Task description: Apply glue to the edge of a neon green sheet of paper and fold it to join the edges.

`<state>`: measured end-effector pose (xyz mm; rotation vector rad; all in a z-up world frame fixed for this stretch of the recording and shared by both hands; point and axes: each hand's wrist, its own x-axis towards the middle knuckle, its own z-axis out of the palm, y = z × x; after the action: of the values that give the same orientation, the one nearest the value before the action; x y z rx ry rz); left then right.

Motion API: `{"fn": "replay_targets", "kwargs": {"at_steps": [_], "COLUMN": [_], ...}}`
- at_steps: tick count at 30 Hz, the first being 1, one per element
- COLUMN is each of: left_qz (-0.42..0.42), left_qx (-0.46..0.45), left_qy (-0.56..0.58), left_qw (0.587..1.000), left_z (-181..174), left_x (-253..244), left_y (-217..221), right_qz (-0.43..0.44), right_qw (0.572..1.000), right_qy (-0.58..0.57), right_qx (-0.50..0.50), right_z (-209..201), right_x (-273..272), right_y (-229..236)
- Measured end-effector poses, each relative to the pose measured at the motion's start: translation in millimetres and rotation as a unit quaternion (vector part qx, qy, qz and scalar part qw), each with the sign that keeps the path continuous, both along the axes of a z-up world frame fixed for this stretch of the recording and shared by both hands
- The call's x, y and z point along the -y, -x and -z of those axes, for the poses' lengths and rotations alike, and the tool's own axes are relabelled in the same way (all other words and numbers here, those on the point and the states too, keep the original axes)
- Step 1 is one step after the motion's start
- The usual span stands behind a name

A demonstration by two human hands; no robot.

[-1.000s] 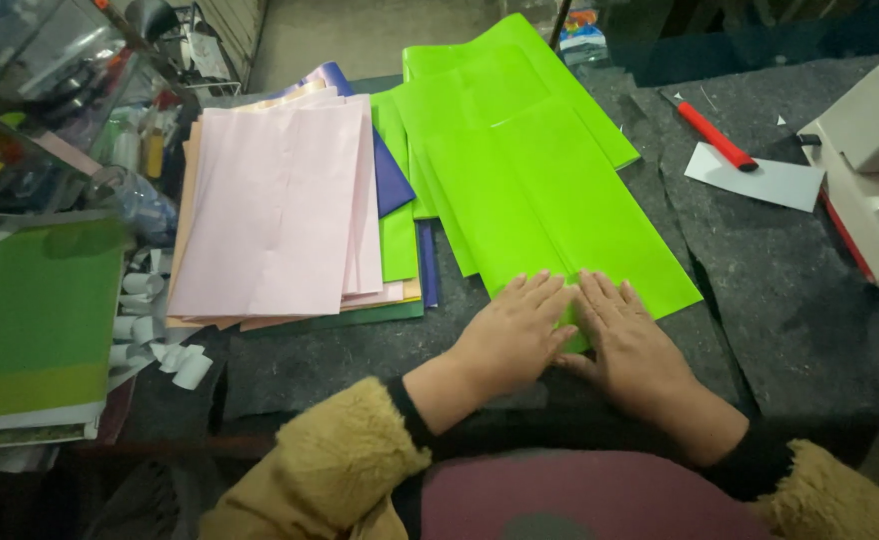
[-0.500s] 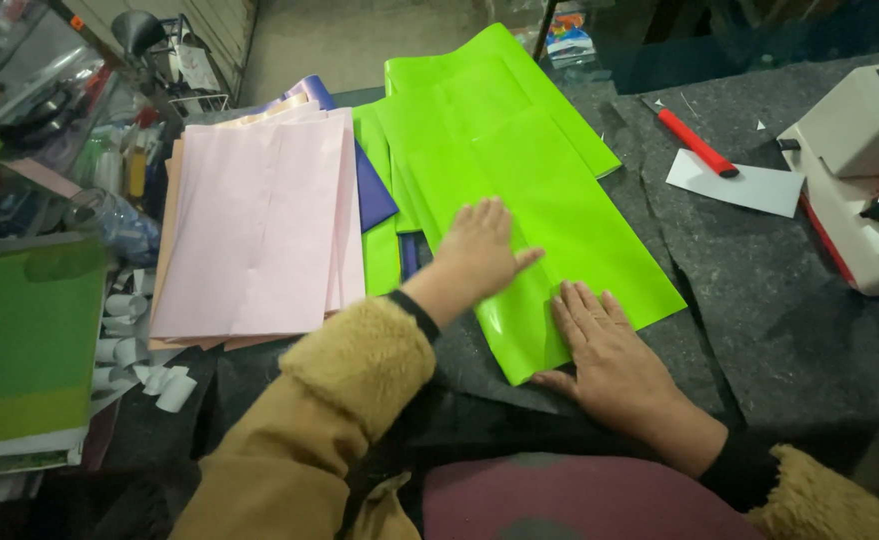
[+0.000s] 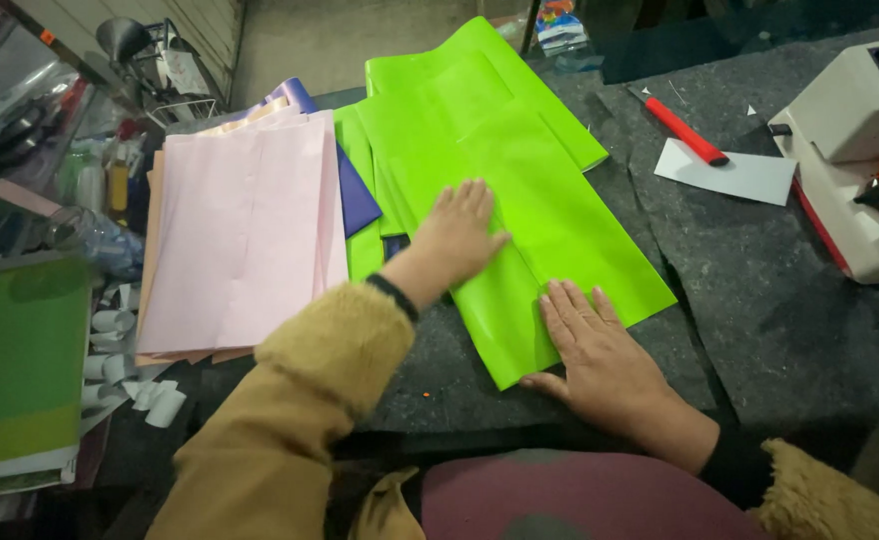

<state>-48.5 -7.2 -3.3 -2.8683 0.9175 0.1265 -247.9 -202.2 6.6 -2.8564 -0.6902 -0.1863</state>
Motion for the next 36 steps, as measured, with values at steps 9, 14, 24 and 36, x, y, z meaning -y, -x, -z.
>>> {"fn": "replay_targets", "kwargs": {"at_steps": [9, 14, 24, 36], "left_qz": [0.157, 0.198, -0.041, 0.095], "left_qx": [-0.015, 0.081, 0.002, 0.008], "left_qy": [0.1, -0.131, 0.036, 0.102], "left_qw": [0.982, 0.968, 0.999, 0.99], "left_z": [-6, -32, -5, -9], "left_x": [-4, -8, -8, 2], "left_y": [103, 57, -50, 105], "right_qz": [0.002, 0.0, 0.01, 0.051], "right_qw": [0.999, 1.0, 1.0, 0.948], "right_qy": [-0.023, -0.006, 0.005, -0.311], "right_qx": [-0.023, -0.021, -0.015, -0.04], "right_z": [-2, -1, -3, 18], "right_x": [1, -1, -1, 27], "right_y": [0, 1, 2, 9]}}
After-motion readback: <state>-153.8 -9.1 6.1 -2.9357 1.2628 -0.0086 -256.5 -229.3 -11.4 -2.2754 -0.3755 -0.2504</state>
